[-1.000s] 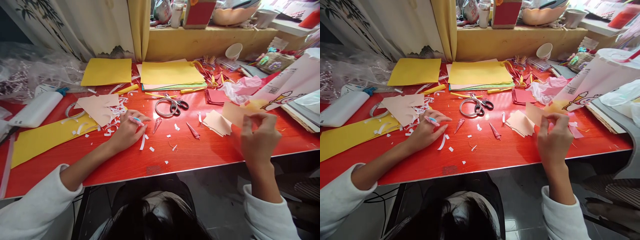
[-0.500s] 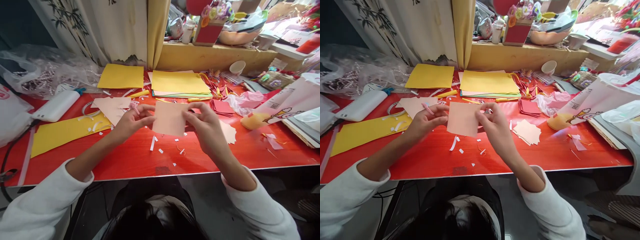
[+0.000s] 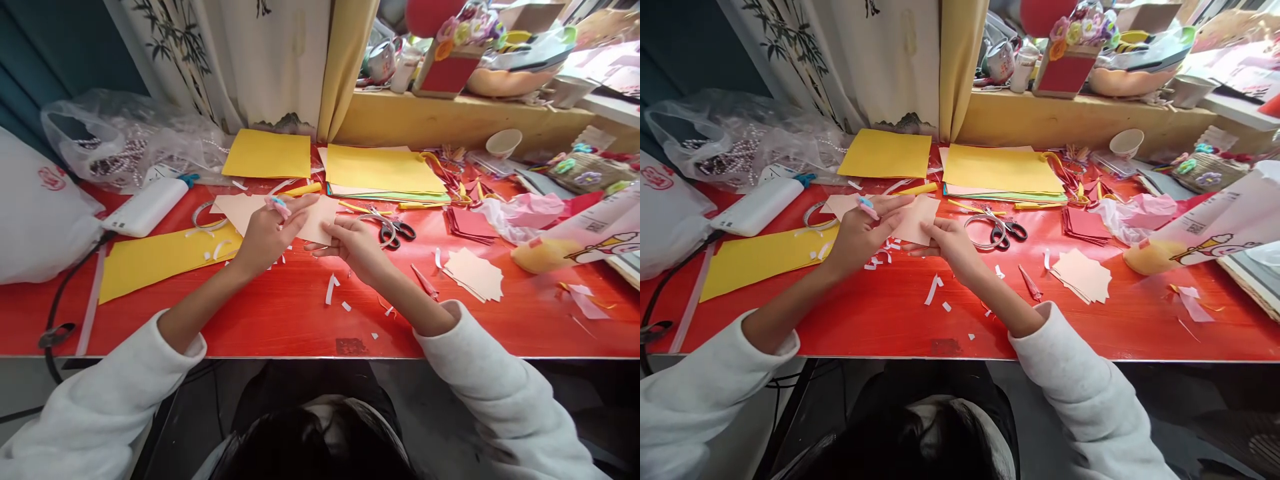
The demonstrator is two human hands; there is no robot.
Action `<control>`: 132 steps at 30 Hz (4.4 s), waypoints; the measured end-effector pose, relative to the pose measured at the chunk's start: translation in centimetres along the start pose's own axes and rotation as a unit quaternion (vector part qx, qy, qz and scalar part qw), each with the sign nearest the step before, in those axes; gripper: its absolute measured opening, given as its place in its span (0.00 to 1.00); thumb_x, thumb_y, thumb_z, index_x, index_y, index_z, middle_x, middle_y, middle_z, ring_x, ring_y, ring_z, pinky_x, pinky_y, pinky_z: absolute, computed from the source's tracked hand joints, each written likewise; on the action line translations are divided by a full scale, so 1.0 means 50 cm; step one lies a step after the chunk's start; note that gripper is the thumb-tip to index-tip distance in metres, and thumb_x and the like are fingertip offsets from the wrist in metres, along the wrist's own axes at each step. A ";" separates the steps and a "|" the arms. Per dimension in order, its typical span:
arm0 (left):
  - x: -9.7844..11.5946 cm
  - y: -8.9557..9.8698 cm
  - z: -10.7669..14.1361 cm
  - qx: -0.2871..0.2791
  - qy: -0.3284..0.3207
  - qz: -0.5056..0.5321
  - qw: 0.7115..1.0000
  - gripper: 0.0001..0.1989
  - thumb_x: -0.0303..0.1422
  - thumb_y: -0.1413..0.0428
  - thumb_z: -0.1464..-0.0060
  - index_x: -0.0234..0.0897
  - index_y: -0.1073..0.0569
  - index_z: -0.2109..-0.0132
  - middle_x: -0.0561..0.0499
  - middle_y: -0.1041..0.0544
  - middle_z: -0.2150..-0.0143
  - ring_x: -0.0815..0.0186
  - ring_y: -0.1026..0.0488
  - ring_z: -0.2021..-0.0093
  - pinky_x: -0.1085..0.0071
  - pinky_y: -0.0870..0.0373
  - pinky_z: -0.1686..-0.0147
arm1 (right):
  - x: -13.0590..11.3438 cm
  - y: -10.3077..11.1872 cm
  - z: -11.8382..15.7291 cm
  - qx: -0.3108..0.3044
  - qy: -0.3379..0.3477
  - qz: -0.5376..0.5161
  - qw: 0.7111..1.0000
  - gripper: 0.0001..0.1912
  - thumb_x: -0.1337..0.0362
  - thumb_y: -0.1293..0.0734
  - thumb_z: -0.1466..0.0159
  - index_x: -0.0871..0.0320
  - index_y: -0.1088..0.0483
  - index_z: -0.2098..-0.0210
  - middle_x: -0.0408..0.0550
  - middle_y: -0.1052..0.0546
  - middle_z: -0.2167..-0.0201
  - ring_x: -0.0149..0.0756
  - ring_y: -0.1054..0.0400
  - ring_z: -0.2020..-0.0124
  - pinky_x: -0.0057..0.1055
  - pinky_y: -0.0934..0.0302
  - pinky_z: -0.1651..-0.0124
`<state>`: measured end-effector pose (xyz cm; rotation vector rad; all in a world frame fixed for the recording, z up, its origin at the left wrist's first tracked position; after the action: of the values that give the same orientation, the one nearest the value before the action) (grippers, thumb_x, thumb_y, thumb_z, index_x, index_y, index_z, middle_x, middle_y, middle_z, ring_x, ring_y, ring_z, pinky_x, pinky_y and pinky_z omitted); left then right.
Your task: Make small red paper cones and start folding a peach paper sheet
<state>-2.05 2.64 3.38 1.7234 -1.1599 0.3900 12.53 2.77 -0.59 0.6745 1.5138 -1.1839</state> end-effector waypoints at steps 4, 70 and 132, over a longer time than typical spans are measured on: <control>0.006 -0.006 0.000 -0.017 0.002 0.042 0.999 0.18 0.43 0.51 0.38 0.39 0.23 0.51 0.48 0.24 0.48 0.62 0.31 0.44 0.65 0.37 0.42 | -0.003 0.000 0.007 -0.019 0.017 0.014 1.000 0.11 0.57 0.30 0.40 0.60 0.28 0.65 0.47 0.22 0.70 0.32 0.24 0.72 0.28 0.27 0.66; -0.013 -0.060 0.036 -0.419 -0.039 -0.114 0.900 0.13 0.35 0.49 0.44 0.36 0.35 0.75 0.51 0.34 0.70 0.64 0.37 0.61 0.68 0.41 0.58 | -0.005 0.020 0.008 0.017 0.079 0.444 0.892 0.09 0.63 0.38 0.37 0.60 0.31 0.70 0.44 0.27 0.74 0.31 0.36 0.72 0.30 0.43 0.67; -0.006 -0.023 0.008 -0.192 0.111 -0.066 0.973 0.20 0.47 0.57 0.39 0.38 0.29 0.64 0.50 0.25 0.62 0.62 0.30 0.59 0.67 0.36 0.58 | -0.008 0.020 0.013 0.003 -0.038 0.214 0.976 0.18 0.50 0.33 0.42 0.60 0.34 0.72 0.41 0.35 0.76 0.28 0.40 0.74 0.27 0.44 0.70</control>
<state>-1.33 2.54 2.37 1.3704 -0.8858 0.2500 13.78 2.59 -0.54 0.8981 1.2208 -0.8737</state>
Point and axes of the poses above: each hand's wrist, its own z-axis away from the middle knuckle, its own y-axis out of the back of the hand, x = y × z, the point moved 4 cm from there along -z, towards the middle knuckle
